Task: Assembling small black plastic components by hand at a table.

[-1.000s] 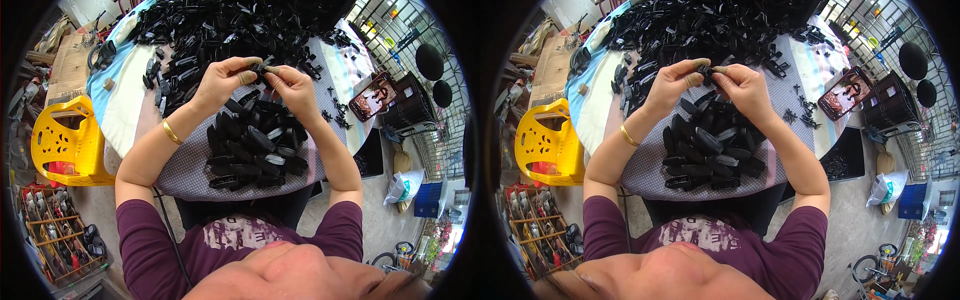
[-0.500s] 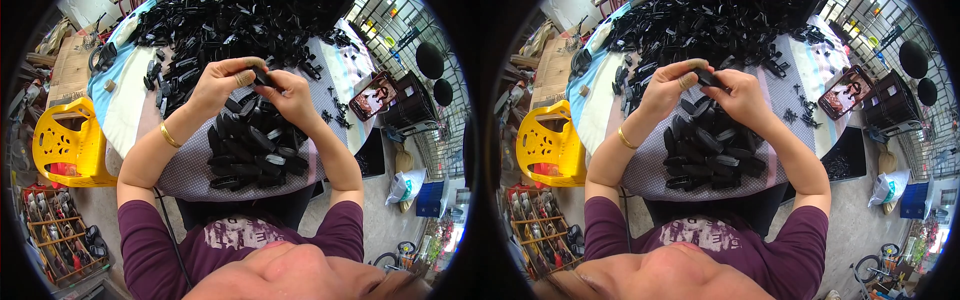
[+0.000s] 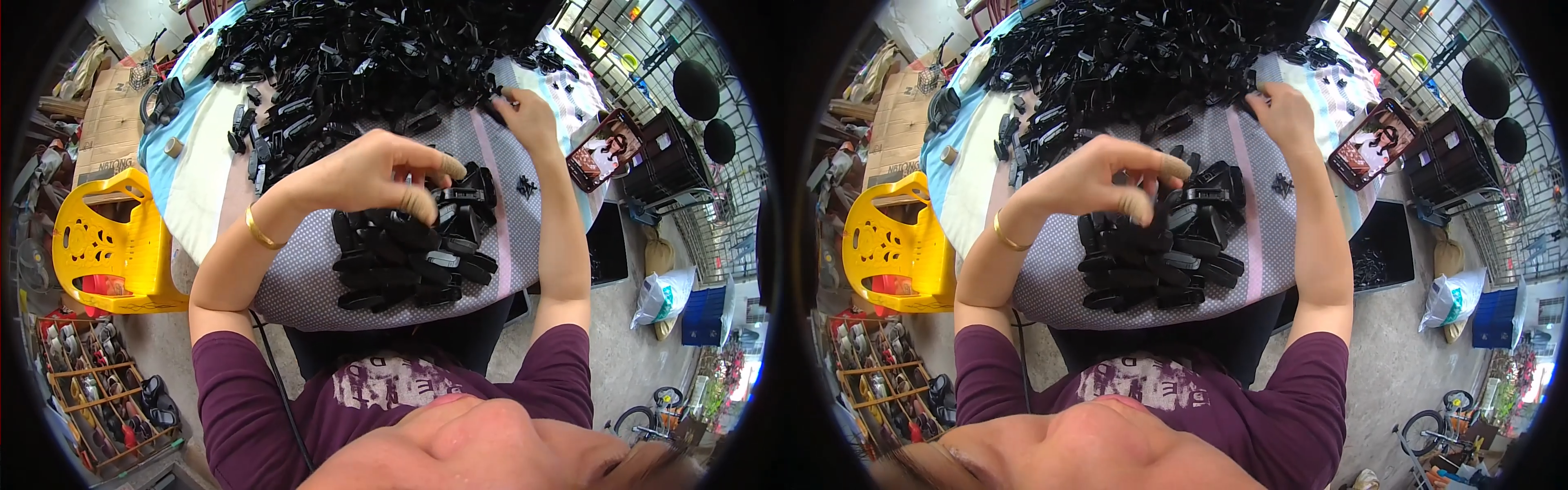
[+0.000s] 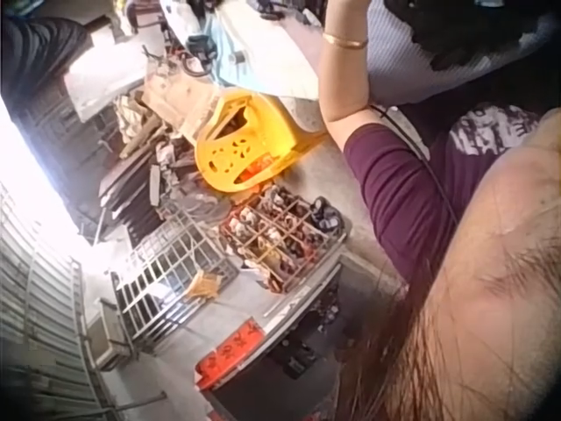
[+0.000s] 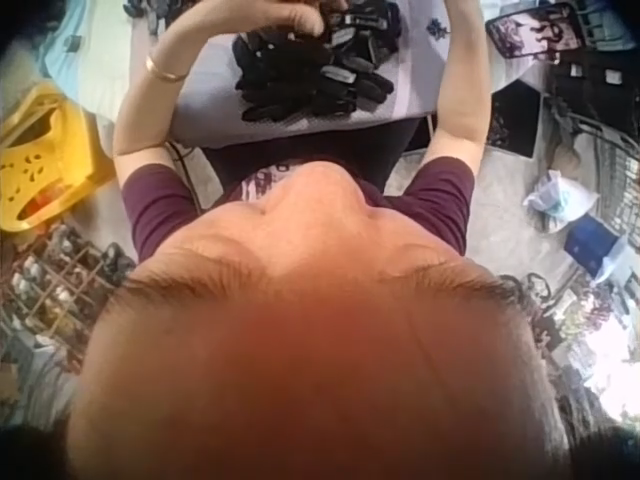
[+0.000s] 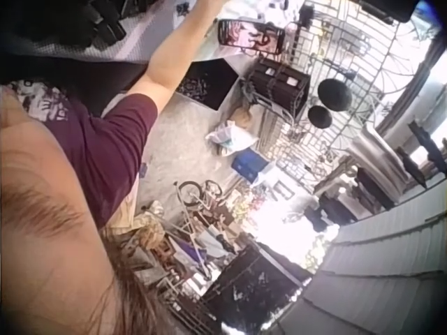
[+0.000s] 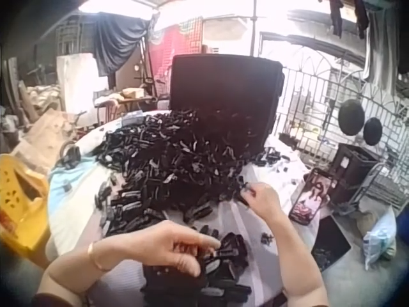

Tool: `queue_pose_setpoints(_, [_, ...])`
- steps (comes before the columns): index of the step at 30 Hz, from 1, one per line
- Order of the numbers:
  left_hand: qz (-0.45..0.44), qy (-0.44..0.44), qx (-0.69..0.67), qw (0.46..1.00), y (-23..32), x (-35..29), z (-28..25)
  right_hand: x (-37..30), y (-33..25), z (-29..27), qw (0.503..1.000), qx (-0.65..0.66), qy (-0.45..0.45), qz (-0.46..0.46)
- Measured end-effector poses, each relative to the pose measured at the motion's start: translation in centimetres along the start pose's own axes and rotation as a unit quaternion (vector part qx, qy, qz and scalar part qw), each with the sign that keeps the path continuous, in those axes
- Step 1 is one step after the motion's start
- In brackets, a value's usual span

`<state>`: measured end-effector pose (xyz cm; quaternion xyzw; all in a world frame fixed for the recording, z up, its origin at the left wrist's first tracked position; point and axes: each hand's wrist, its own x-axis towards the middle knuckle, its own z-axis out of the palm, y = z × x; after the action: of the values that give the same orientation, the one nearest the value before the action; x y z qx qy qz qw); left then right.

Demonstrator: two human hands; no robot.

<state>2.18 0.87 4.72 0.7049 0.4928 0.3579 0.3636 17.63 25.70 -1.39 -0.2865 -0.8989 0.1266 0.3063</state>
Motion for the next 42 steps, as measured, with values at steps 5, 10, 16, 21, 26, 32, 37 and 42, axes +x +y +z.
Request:
queue_pose_setpoints(5, [-0.059,0.142,0.272,0.95,-3.1,4.5,-0.8,-0.2,0.1,2.0,0.979,-0.198,-0.028,-0.03])
queue_pose_setpoints(10, [-0.086,0.15,0.454,0.874,-9.6,7.4,0.4,-0.1,-0.4,2.2,0.986,-0.159,-0.045,-0.03])
queue_pose_setpoints(16, [-0.063,0.247,0.202,0.946,-7.1,6.3,0.2,-0.3,-0.3,2.5,0.992,-0.031,0.074,-0.101])
queue_pose_setpoints(21, [-0.133,0.242,-0.165,0.947,-5.2,2.5,-0.9,-1.4,-6.4,0.8,0.983,0.181,0.031,-0.02])
queue_pose_setpoints(26, [-0.048,0.257,-0.341,0.903,-5.6,1.0,0.2,-2.9,-10.0,0.0,0.723,0.663,-0.134,0.141])
queue_pose_setpoints(32, [-0.033,0.298,-0.247,0.921,-5.0,0.8,0.6,-3.3,-10.2,1.2,0.705,0.668,-0.162,0.176])
queue_pose_setpoints(37, [-0.018,0.344,-0.177,0.922,-4.9,0.6,0.6,-3.6,-10.3,1.4,0.756,0.604,-0.183,0.174])
queue_pose_setpoints(42, [-0.023,0.365,-0.198,0.909,-5.1,0.6,1.1,-4.0,-11.0,1.5,0.825,0.532,-0.145,0.124])
